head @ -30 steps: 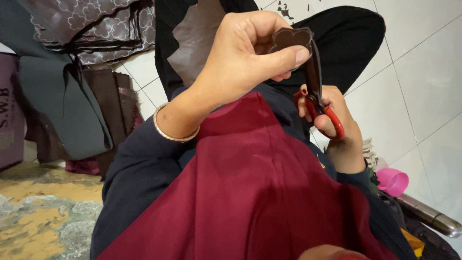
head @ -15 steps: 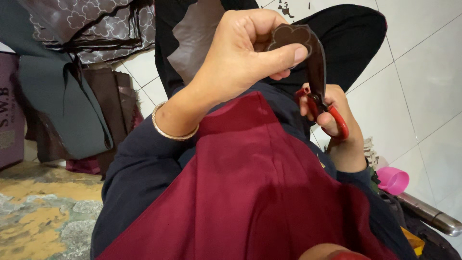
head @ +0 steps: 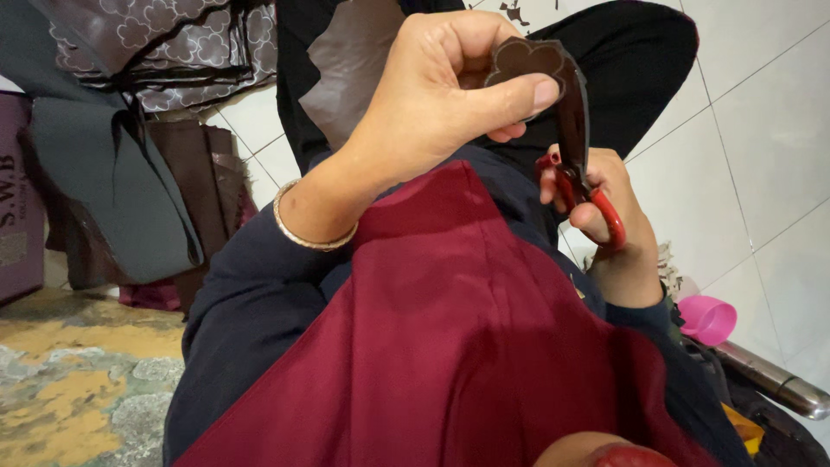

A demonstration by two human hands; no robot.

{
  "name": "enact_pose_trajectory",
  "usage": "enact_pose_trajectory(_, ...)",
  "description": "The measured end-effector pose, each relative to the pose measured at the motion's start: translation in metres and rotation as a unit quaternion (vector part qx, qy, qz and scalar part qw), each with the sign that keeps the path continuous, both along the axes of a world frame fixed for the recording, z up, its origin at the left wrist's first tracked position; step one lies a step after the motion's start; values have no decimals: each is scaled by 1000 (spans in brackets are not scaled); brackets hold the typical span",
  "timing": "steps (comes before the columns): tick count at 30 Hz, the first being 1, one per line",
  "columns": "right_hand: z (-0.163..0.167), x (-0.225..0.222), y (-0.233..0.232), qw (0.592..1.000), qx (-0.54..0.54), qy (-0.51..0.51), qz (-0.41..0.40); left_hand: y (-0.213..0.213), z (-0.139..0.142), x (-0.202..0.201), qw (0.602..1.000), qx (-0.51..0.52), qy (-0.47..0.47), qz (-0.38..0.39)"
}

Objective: The person sits on the floor and uses red-handled scissors to cut a brown patterned fabric into small shapes. They hold the fabric with the left hand and cut with the right hand, repeatedly trimming the edges to form rounded shapes.

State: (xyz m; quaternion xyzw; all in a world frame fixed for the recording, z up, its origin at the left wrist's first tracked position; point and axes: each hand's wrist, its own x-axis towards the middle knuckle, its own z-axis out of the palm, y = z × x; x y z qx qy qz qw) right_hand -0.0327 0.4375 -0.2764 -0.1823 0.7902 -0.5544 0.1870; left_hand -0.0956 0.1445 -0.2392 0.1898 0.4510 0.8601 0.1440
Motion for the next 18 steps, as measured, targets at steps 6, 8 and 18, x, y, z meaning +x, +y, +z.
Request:
enact_pose_trajectory(6,1,1,-2,998,-47,-33,12,3,0,0,1000,4,-12,3)
enact_pose_trajectory(8,1,0,-2,1000,-30,-6,8,4,0,1,1000,3,-8,5)
enact_pose_trajectory(18,2,-1,0,1000,11,20,6,7,-1,3,1000,1,13,5)
